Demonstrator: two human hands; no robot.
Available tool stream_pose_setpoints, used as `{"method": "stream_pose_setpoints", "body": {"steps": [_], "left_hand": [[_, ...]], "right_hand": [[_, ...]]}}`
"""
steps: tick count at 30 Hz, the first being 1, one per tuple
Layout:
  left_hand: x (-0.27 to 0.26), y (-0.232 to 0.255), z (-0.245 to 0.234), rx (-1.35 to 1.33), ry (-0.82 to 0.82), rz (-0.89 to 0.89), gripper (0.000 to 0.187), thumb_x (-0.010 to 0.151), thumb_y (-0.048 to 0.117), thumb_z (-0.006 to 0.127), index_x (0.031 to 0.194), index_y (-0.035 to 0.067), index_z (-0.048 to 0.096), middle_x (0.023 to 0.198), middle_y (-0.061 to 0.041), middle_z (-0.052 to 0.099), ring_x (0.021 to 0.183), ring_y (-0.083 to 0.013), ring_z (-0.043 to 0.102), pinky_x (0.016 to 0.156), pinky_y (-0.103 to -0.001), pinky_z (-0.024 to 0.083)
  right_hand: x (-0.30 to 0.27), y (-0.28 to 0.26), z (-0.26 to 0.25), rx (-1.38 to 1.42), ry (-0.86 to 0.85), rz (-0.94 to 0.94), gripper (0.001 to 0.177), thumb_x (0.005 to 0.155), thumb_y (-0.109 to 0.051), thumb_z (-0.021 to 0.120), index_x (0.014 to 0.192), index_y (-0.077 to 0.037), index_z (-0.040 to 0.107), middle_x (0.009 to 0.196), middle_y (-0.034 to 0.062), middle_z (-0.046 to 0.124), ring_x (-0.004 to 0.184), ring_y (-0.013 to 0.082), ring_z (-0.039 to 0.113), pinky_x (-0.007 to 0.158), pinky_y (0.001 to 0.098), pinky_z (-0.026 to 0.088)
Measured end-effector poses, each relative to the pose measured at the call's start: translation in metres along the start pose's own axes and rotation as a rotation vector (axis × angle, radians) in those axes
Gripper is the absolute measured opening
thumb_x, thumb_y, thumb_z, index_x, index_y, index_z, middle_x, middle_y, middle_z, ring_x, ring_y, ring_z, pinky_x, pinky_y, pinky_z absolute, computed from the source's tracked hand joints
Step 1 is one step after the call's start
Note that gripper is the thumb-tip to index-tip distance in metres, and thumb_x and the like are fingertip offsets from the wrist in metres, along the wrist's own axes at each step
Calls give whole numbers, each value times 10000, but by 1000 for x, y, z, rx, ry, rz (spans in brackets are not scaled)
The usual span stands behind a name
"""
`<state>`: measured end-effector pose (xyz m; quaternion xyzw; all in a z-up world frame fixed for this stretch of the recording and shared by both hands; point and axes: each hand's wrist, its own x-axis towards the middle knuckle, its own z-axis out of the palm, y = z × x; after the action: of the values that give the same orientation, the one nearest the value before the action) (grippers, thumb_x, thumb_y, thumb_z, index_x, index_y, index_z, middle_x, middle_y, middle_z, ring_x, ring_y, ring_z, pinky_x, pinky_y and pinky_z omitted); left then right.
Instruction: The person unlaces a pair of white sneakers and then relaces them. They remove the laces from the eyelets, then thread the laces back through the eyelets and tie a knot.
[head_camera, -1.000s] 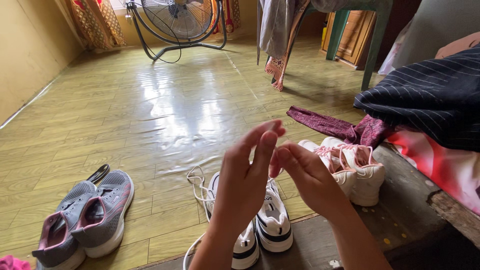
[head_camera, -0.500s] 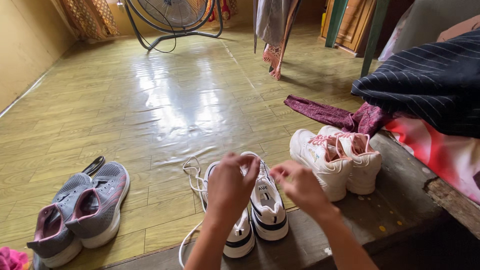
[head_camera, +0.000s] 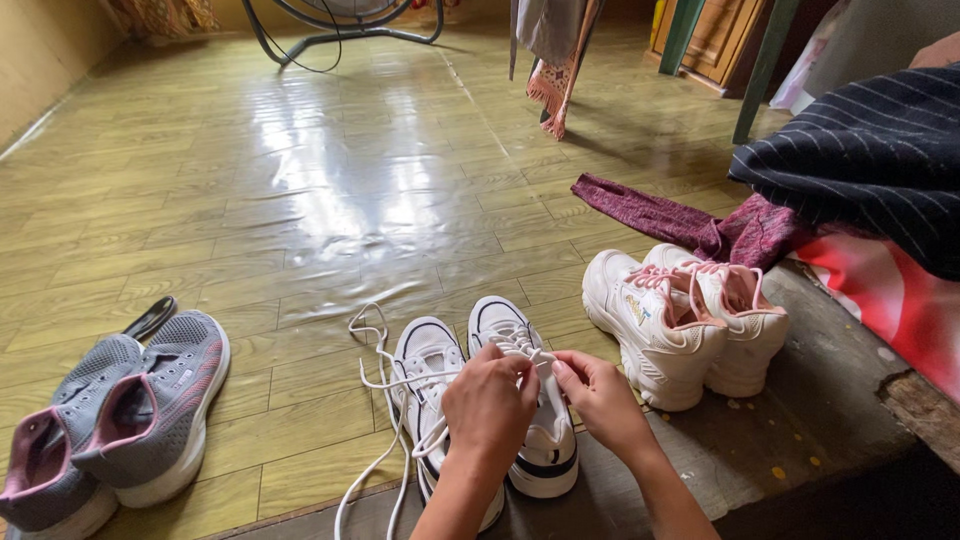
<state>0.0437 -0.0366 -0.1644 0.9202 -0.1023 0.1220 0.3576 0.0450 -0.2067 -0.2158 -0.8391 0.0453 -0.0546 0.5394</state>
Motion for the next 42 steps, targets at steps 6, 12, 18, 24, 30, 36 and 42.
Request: {"method": "stream_pose_setpoints", "body": {"steps": [6,12,18,24,30,36,42], "left_hand": [[2,0,4,70,-36,20,202,884,310,694,821,152,803,875,-35,679,765,-271,693,680,-435,544],[6,2,9,109,-85,-18,229,926,301,664,851,127,792,867,-36,676,745,-235,698,675,-418,555],[6,-6,17,90,27,83,169,895,267,710,858,136,810,847,-47,671,758,-248,674,693,-420,536],[1,-3,5,228,79,183,558,703,286,840,1180,75,643,1202,-144,554,1102,-275,514,924,-370,398],[-7,-5,-14,256,-61,-100,1290,603,351,939,1577,149,117,1458,-187,257,1355,-306,247,1077,-443,247],[-6,-2,-8,302,-111,-92,1183,649,322,875,1558,124,143,1483,-209,272,1396,-337,239,1102,-485,223],[-7,-4,-7,264,-145,-129,1044,685,354,837,1512,45,280,1464,-208,360,1377,-338,324,1106,-486,254]], "right_hand": [[-4,-5,1,-50,29,-47,364,951,-283,609,1172,-17,725,887,84,807,744,118,701,704,300,566],[-7,-11,2,-47,18,-30,377,948,-293,603,1193,-35,726,953,87,815,812,133,727,757,296,566],[-3,0,1,107,-79,65,397,1000,-352,504,1213,-87,710,955,71,796,840,140,732,774,307,590],[15,14,2,410,-106,36,271,1012,-239,587,1096,-9,703,935,62,724,819,136,655,760,318,556],[13,-8,-43,662,251,148,257,1078,-239,436,1022,-27,570,928,106,750,731,159,631,665,275,550],[-9,-56,-126,845,450,-475,152,1208,-153,490,1094,-71,549,926,89,663,791,179,671,731,361,630],[-38,-96,-161,636,570,-834,171,1300,-83,505,1133,-54,524,867,80,553,750,154,578,797,376,594]]}}
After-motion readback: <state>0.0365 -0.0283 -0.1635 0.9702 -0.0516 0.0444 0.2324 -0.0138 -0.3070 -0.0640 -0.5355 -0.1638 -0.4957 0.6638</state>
